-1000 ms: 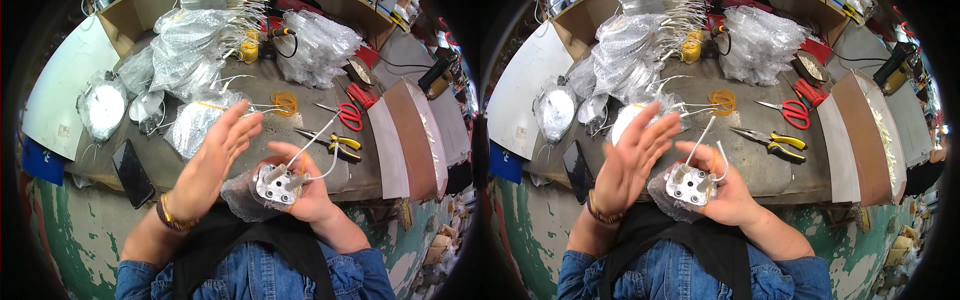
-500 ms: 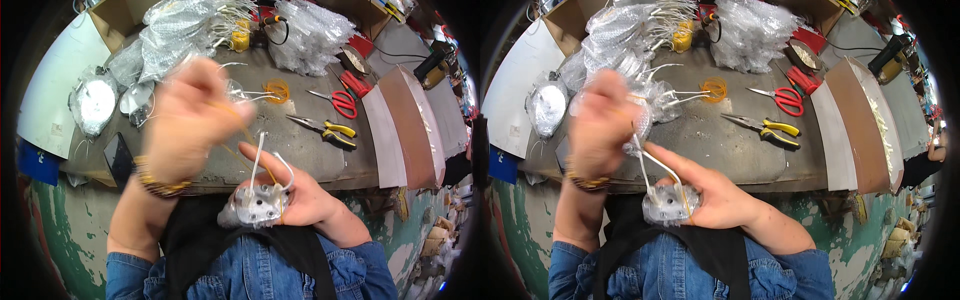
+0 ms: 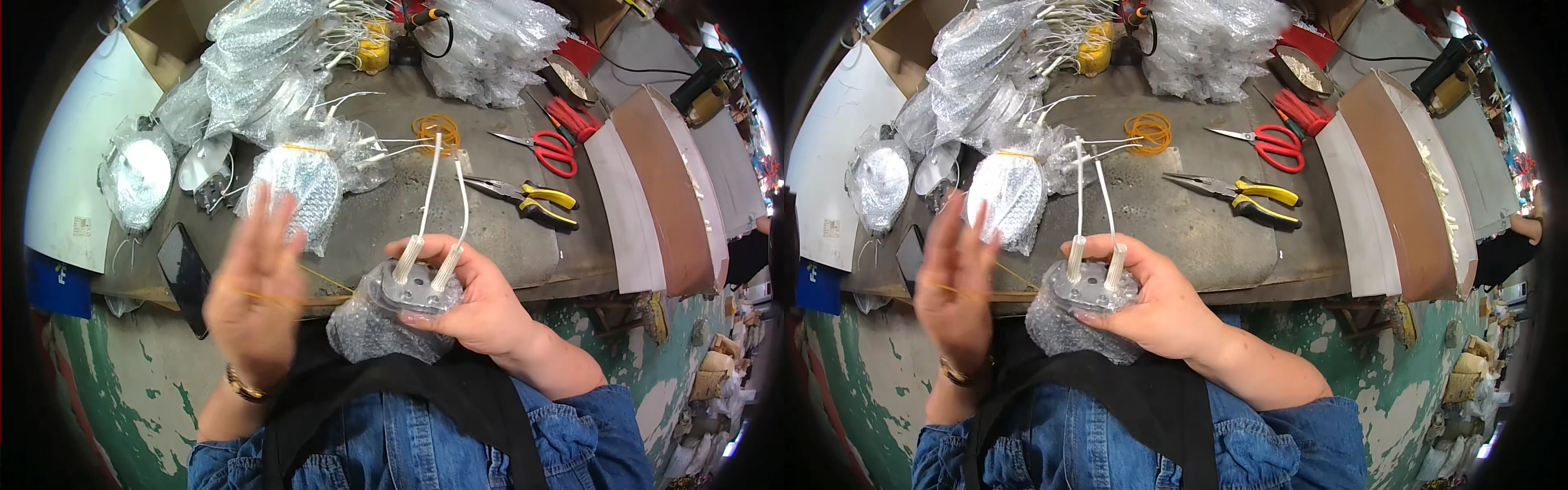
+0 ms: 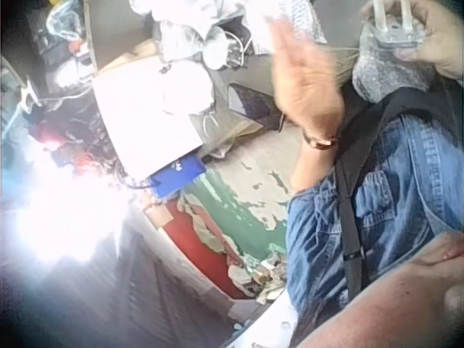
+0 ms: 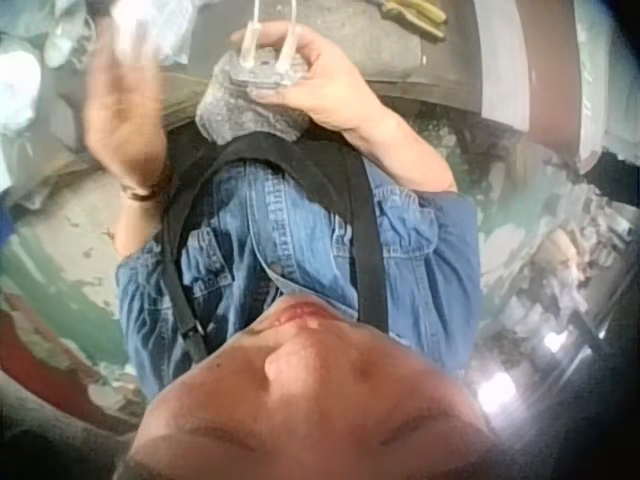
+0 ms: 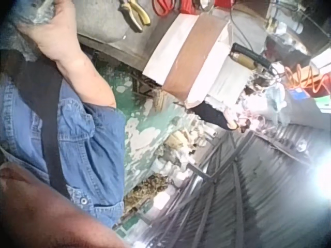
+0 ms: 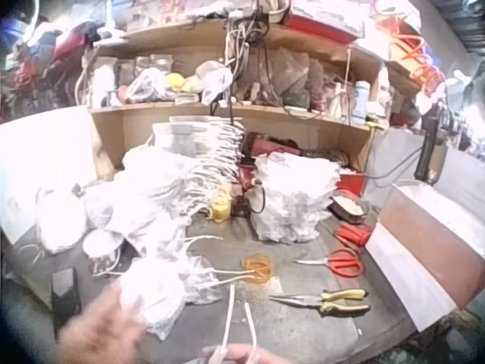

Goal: Assembling components for LED light fixtures, including connecting wires, applying protective wrap, and using pliers to secure parts.

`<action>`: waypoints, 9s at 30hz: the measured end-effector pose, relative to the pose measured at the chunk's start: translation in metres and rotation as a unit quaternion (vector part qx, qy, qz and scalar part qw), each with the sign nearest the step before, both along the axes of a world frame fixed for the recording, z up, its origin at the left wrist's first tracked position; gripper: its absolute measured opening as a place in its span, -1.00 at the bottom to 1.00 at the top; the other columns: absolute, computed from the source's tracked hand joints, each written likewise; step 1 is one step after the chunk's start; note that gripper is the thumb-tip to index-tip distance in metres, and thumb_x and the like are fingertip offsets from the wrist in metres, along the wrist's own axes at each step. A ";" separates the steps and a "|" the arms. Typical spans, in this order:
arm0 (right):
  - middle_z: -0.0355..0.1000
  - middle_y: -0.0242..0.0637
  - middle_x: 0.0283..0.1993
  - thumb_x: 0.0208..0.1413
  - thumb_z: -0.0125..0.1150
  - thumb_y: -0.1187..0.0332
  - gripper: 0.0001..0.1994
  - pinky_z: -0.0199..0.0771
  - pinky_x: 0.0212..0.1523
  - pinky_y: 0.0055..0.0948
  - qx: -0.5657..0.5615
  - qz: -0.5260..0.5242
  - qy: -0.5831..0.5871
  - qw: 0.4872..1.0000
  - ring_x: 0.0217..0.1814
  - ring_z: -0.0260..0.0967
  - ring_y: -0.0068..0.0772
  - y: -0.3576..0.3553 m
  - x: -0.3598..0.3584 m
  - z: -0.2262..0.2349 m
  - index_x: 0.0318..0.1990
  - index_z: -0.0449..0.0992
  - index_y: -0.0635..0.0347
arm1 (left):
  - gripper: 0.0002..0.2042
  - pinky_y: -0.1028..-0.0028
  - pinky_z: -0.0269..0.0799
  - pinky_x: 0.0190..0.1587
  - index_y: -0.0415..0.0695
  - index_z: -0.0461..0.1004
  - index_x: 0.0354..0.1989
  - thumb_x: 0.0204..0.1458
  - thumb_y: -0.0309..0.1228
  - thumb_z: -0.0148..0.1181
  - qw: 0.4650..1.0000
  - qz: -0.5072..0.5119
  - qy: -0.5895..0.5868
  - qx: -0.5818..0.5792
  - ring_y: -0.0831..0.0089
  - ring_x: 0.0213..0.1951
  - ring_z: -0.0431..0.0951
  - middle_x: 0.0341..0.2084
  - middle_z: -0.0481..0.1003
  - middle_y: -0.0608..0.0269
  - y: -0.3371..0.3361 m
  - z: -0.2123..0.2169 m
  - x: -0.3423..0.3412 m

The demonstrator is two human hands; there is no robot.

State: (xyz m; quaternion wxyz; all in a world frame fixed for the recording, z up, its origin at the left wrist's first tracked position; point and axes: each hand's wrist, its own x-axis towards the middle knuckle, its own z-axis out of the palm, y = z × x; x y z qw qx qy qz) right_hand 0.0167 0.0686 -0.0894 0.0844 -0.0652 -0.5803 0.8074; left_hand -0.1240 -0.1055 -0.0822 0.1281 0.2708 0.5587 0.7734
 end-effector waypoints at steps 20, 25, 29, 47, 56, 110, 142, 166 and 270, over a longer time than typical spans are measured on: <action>0.48 -0.57 -0.28 -0.28 0.29 0.10 -0.87 0.17 0.01 -0.19 0.794 -0.172 0.284 0.510 0.05 0.28 -0.30 0.015 -0.014 0.020 -0.58 0.64 -0.17 | -0.43 0.21 0.35 0.07 -0.29 0.40 0.08 -0.12 -0.32 0.44 0.835 -0.192 0.360 -0.368 0.03 -0.02 0.43 -0.02 0.44 -0.11 0.025 -0.041 -0.018; 0.49 -0.33 -0.26 -0.28 0.31 0.12 -0.80 0.31 -0.01 -0.13 0.698 -0.064 0.320 0.637 0.00 0.37 -0.16 0.064 -0.005 0.052 -0.63 0.58 0.02 | -0.56 0.33 0.42 0.00 -0.34 0.44 0.06 0.01 -0.46 0.40 0.838 -0.335 0.158 -0.402 0.32 -0.08 0.49 -0.10 0.53 0.12 0.033 0.004 0.003; 0.51 -0.25 -0.10 -0.29 0.32 0.19 -0.84 0.38 -0.02 -0.13 0.665 -0.022 0.191 0.721 0.05 0.39 -0.08 0.102 0.039 0.033 -0.60 0.64 0.05 | -0.63 0.45 0.47 -0.04 -0.34 0.47 0.08 0.06 -0.65 0.26 0.917 -0.281 0.061 -0.277 0.43 -0.15 0.53 -0.10 0.56 0.16 0.007 -0.018 -0.015; 0.56 -0.29 -0.21 0.17 0.29 0.40 -0.70 0.50 -0.17 -0.51 0.173 0.024 -0.025 0.984 -0.23 0.50 -0.54 0.018 0.021 -0.011 0.03 0.52 0.29 | -0.50 0.41 0.35 0.19 -0.31 0.27 0.23 0.12 -0.54 0.26 0.942 -0.238 -0.203 -0.122 0.51 0.08 0.45 0.09 0.46 0.20 -0.023 -0.019 0.005; 0.53 -0.22 -0.30 0.09 0.32 0.40 -0.83 0.45 -0.34 -0.45 0.399 -0.025 0.030 0.916 -0.35 0.49 -0.34 0.037 0.000 -0.031 -0.17 0.61 0.23 | -0.61 0.32 0.34 0.24 -0.38 0.23 0.25 0.26 -0.55 -0.04 0.963 -0.088 -0.253 0.034 0.33 0.16 0.44 0.15 0.41 0.04 -0.012 0.000 -0.092; 0.50 -0.37 -0.41 -0.16 0.45 0.51 -0.76 0.41 -0.48 -0.41 0.586 -0.081 0.171 0.788 -0.44 0.45 -0.32 0.030 -0.004 -0.046 -0.27 0.57 0.11 | -0.40 0.17 0.24 0.29 0.10 0.40 0.28 0.12 0.13 -0.01 0.564 -0.042 0.315 -0.762 -0.01 0.24 0.39 0.22 0.36 -0.16 0.009 0.009 -0.462; 0.49 -0.37 -0.40 -0.20 0.33 0.40 -0.72 0.43 -0.48 -0.42 0.618 -0.062 0.151 0.769 -0.47 0.43 -0.36 0.036 -0.008 -0.049 -0.23 0.65 0.12 | -0.49 0.25 0.48 0.11 -0.18 0.48 0.07 0.12 -0.03 0.23 0.901 -0.059 -0.198 -0.381 0.35 -0.01 0.57 -0.01 0.56 0.13 -0.005 0.021 -0.439; 0.48 -0.40 -0.44 -0.20 0.48 0.46 -0.73 0.38 -0.53 -0.42 0.588 -0.093 0.115 0.795 -0.52 0.41 -0.35 0.032 -0.014 -0.047 -0.26 0.62 0.06 | -0.58 0.29 0.56 0.03 -0.26 0.45 0.09 0.10 -0.31 0.29 0.942 -0.169 -0.228 -0.179 0.32 -0.09 0.62 -0.05 0.57 0.09 -0.004 -0.009 -0.447; 0.25 0.06 0.33 0.12 0.28 0.20 -0.45 0.13 0.42 -0.11 0.607 0.099 0.134 0.777 0.44 0.13 0.05 0.014 -0.024 -0.020 0.20 0.35 0.32 | -0.42 0.21 0.56 -0.01 -0.33 0.37 0.14 0.01 -0.15 0.11 0.964 -0.005 -0.250 0.087 0.12 -0.11 0.61 -0.07 0.54 -0.06 -0.144 0.025 -0.055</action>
